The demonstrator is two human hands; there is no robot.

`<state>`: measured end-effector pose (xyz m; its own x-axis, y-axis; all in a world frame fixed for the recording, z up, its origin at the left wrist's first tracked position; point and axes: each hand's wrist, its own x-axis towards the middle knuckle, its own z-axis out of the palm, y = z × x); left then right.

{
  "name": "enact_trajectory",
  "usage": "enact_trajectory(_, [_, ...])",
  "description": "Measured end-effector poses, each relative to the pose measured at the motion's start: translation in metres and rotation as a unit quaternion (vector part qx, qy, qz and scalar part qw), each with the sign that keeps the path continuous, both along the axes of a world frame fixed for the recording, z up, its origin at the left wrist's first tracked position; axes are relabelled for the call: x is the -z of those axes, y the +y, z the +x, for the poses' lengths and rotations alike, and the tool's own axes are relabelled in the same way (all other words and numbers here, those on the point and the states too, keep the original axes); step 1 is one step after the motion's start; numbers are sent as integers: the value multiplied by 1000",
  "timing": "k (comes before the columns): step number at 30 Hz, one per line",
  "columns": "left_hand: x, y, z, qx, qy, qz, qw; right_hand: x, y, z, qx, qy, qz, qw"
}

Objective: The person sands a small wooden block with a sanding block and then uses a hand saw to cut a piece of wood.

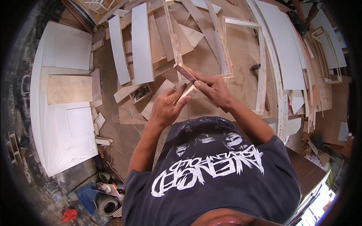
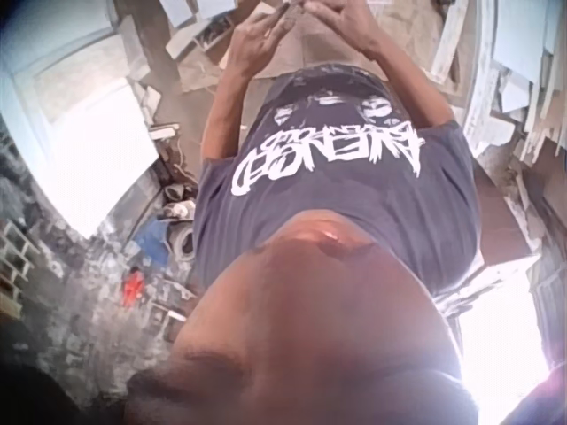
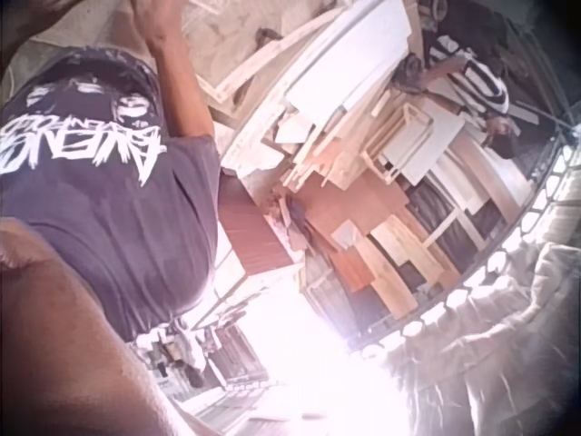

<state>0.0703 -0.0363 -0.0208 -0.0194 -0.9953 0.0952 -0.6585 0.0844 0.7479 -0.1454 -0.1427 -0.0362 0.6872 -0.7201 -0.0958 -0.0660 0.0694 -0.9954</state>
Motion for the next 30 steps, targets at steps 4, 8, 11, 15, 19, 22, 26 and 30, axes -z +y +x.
enact_trajectory(4, [12,-8,14,-2,-99,11,995,1,5,3,8,-27,-127,991])
enact_trajectory(8, [22,-3,9,7,-22,10,1000,-5,5,-6,8,4,-92,996])
enact_trajectory(11, [22,-9,13,14,-76,8,997,-1,7,-3,15,-28,-53,998])
enact_trajectory(15, [14,-3,-1,12,-15,17,1000,-3,5,-14,11,37,-71,997])
enact_trajectory(19, [16,-5,6,24,-79,26,996,12,5,-8,9,48,-10,999])
enact_trajectory(22, [19,-3,2,27,-26,43,998,12,13,-10,10,10,-87,996])
enact_trajectory(26, [12,-6,3,24,-83,35,996,17,11,-14,15,-2,-86,996])
enact_trajectory(30, [26,-4,5,-1,-2,59,998,-2,6,-12,7,51,-102,994])
